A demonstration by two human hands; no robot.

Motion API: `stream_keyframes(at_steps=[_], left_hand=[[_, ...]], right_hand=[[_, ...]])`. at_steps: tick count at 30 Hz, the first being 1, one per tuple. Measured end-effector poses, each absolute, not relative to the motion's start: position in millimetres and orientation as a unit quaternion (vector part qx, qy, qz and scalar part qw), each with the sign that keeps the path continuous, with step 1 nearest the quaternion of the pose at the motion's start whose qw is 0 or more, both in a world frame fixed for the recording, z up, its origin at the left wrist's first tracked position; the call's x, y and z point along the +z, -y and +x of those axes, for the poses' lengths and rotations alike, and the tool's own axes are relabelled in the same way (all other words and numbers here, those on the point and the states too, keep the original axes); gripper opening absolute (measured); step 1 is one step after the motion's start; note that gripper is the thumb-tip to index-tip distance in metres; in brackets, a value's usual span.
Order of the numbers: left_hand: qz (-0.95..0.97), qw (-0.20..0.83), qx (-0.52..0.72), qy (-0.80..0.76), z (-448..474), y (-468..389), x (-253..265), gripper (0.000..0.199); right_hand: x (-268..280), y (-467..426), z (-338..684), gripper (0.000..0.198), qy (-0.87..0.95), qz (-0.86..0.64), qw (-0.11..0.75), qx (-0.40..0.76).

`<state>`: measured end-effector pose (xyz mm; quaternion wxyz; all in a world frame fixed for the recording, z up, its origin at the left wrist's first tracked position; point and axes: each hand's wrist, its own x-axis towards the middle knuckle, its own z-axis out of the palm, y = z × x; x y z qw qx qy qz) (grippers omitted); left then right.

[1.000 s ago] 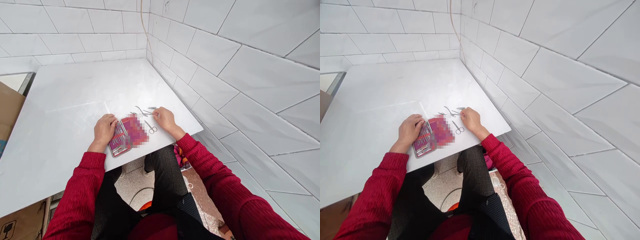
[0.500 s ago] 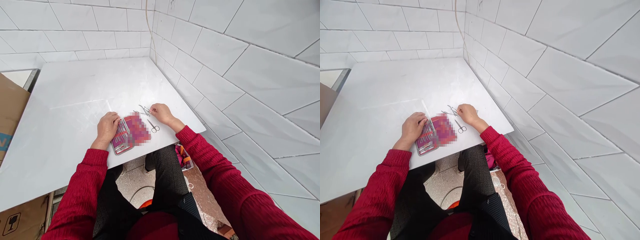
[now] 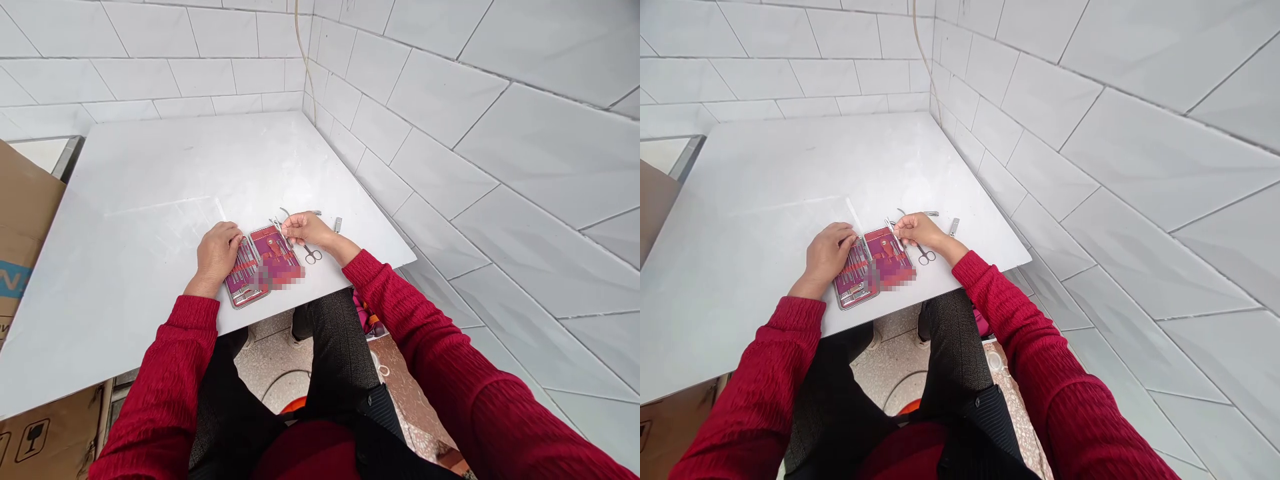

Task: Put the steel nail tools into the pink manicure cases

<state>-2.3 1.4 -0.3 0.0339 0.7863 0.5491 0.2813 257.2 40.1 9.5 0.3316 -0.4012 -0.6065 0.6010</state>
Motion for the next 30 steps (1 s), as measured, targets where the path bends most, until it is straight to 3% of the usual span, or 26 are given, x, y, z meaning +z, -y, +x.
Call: stream_keyframes(at_steps=[15, 24, 30], left_hand=[[0.777, 0.037, 0.276, -0.564, -2.5, -2.9, -0.9, 0.027], [0.776, 0.034, 0.271, -0.568, -2.7, -2.8, -1.2, 0.027], [0.78, 0.03, 0.275, -0.561, -3.3, -3.6, -2.0, 0.029]], right_hand=[[-2.5, -36.2, 260.1, 0.008, 0.654, -0.418, 0.336, 0.533], [-3.9, -41.8, 259.3, 0.004, 0.698, -0.472, 0.29, 0.453], [8.8, -35.4, 253.7, 0.036, 0.749, -0.466, 0.316, 0.35]])
